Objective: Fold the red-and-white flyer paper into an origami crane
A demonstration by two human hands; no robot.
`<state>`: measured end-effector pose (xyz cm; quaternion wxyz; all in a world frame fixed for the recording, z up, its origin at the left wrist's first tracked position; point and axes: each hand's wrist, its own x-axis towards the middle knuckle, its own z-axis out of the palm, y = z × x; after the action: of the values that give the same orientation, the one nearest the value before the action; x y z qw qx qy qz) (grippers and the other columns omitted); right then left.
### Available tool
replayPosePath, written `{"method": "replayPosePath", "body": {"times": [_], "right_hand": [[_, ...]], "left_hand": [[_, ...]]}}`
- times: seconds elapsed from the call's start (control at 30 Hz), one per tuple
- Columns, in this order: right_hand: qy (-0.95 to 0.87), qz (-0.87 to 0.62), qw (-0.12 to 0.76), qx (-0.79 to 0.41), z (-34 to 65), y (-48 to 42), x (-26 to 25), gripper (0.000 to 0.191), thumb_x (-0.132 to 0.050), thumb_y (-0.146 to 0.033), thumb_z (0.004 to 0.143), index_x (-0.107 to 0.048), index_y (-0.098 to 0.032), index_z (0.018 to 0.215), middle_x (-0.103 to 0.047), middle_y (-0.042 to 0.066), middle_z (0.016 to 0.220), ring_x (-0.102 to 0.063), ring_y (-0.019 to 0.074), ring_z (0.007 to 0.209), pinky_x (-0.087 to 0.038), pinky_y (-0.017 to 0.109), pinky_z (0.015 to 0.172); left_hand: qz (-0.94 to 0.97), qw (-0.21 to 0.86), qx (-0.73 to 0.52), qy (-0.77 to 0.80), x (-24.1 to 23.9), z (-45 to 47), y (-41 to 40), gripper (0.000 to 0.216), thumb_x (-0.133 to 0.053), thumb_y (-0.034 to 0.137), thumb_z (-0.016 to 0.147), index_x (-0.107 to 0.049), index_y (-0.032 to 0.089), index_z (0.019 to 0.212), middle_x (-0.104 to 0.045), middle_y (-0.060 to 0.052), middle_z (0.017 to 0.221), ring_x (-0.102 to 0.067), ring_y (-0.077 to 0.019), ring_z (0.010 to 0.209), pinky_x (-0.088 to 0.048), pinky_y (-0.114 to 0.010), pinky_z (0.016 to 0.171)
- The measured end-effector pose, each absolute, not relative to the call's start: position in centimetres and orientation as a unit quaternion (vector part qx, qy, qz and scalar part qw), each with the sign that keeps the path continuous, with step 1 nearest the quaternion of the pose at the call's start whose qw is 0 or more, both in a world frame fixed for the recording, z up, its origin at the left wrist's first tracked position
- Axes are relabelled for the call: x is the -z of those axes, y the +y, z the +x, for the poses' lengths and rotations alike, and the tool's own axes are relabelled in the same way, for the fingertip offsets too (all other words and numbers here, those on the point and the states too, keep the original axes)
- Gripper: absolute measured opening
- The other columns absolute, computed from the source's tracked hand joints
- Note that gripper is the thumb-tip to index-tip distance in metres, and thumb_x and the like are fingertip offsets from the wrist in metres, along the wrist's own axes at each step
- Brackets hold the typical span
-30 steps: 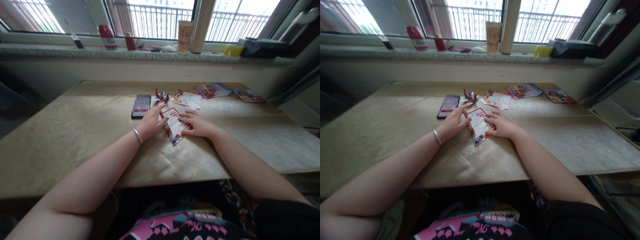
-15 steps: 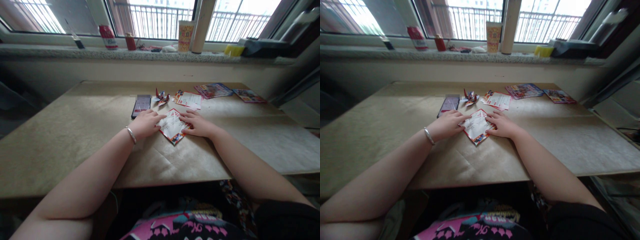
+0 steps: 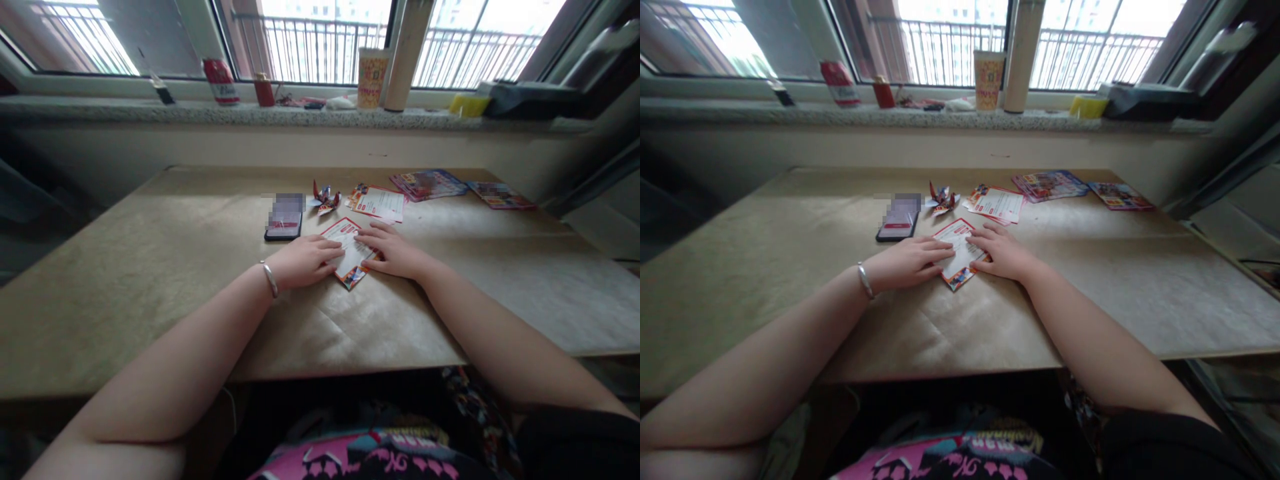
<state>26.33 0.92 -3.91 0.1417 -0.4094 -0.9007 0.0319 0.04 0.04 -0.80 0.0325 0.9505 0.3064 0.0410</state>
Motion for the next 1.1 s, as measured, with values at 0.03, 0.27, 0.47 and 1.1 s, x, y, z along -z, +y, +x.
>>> {"method": "replayPosePath", "body": {"times": [0.03,0.27,0.47,1.1], "right_hand": [[-0.904,-0.401,0.145,-0.029,26.3,0.9,3.7,0.055,-0.061,-0.046,0.084,-0.059,-0.021,0.133,-0.056,0.009,0.140,-0.041,0.0336,0.134,-0.034,0.053,0.113],[-0.915,-0.389,0.104,-0.035,26.0,0.6,2.4,0.045,-0.060,-0.041,0.086,-0.066,-0.020,0.125,-0.060,0.009,0.136,-0.055,0.0311,0.121,-0.043,0.049,0.105],[-0.910,-0.403,0.070,-0.071,25.8,0.1,1.3,0.057,-0.068,-0.045,0.078,-0.064,-0.018,0.128,-0.057,0.012,0.138,-0.054,0.0326,0.125,-0.043,0.045,0.107],[-0.918,-0.391,0.064,-0.017,26.9,-0.5,1.7,0.051,-0.053,-0.045,0.090,-0.058,-0.019,0.134,-0.053,0.010,0.143,-0.053,0.0276,0.128,-0.044,0.041,0.108]], "left_hand": [[0.949,0.034,-0.032,0.312,0.8,0.0,0.0,0.045,-0.047,0.039,0.094,-0.056,0.022,0.134,-0.053,-0.007,0.142,-0.048,-0.0246,0.130,-0.035,-0.039,0.113],[0.930,0.063,0.015,0.362,0.1,0.4,-1.2,0.052,-0.051,0.043,0.092,-0.050,0.019,0.138,-0.045,-0.012,0.148,-0.042,-0.0266,0.136,-0.031,-0.037,0.115],[0.913,0.080,0.062,0.394,-0.8,1.3,-1.8,0.060,-0.052,0.048,0.090,-0.046,0.016,0.141,-0.040,-0.015,0.151,-0.039,-0.0270,0.139,-0.032,-0.036,0.114],[0.928,-0.001,0.019,0.373,0.1,1.1,-1.3,0.076,-0.056,0.067,0.082,-0.050,0.015,0.137,-0.050,-0.014,0.140,-0.045,-0.0311,0.128,-0.034,-0.039,0.110]]}}
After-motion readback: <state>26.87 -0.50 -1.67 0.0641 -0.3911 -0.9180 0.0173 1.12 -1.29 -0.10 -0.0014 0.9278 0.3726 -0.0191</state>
